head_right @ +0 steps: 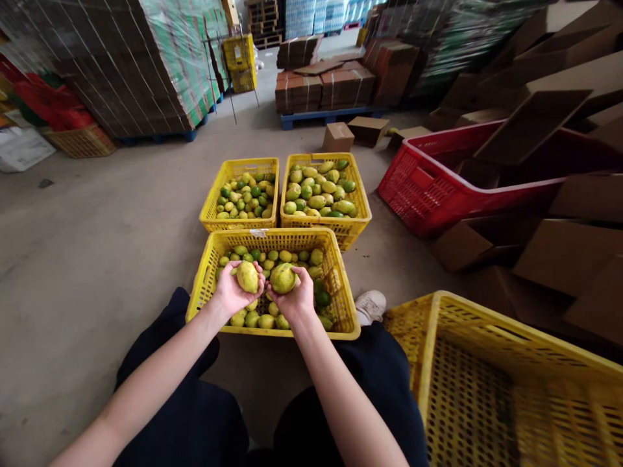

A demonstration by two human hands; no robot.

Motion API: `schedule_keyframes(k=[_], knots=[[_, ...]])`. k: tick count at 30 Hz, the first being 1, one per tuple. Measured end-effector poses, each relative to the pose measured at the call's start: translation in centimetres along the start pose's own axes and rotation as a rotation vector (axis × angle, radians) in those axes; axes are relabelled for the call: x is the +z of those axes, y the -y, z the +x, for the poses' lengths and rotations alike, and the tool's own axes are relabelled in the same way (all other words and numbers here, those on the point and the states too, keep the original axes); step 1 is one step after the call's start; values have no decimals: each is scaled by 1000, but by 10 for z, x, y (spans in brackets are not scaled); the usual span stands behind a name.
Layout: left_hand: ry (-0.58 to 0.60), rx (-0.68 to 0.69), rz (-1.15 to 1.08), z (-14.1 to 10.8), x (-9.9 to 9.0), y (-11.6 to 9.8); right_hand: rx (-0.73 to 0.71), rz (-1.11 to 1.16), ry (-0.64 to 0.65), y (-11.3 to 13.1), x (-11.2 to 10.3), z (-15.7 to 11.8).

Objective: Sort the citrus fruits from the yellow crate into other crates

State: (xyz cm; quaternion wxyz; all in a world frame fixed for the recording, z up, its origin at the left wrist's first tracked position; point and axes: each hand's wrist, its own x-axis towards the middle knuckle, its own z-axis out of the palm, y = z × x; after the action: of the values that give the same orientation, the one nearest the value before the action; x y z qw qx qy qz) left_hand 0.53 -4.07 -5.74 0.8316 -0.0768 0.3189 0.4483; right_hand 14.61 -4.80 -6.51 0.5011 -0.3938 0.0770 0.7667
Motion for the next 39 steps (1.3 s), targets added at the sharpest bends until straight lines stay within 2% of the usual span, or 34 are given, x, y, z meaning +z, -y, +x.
schedule_keyframes(k=[6,9,11,14,16,18,20,22,26,32,39], knots=[[-83,-4,8,1,2,3,7,24,-53,-7,1,10],[-79,36,82,-5,8,4,46,-3,33,-10,2,3],[-61,61,161,-10,13,4,22,-52,97,-10,3,-5],[-24,30,254,-17,18,3,-57,-138,94,-8,4,-17],[17,17,295,-21,19,2,-62,-182,120,-7,6,-22],[63,46,325,-24,21,1,-83,-189,155,-5,8,-26],[48,87,323,-27,22,1,-114,-170,170,-4,11,-30],[-22,112,286,-29,22,-1,-125,-157,176,-3,15,-32],[-114,168,219,-27,22,-7,-160,-169,107,-1,20,-33],[-15,111,193,-23,20,-13,-60,-210,24,0,16,-28],[24,112,170,-27,19,-13,-143,-193,10,2,11,-30]])
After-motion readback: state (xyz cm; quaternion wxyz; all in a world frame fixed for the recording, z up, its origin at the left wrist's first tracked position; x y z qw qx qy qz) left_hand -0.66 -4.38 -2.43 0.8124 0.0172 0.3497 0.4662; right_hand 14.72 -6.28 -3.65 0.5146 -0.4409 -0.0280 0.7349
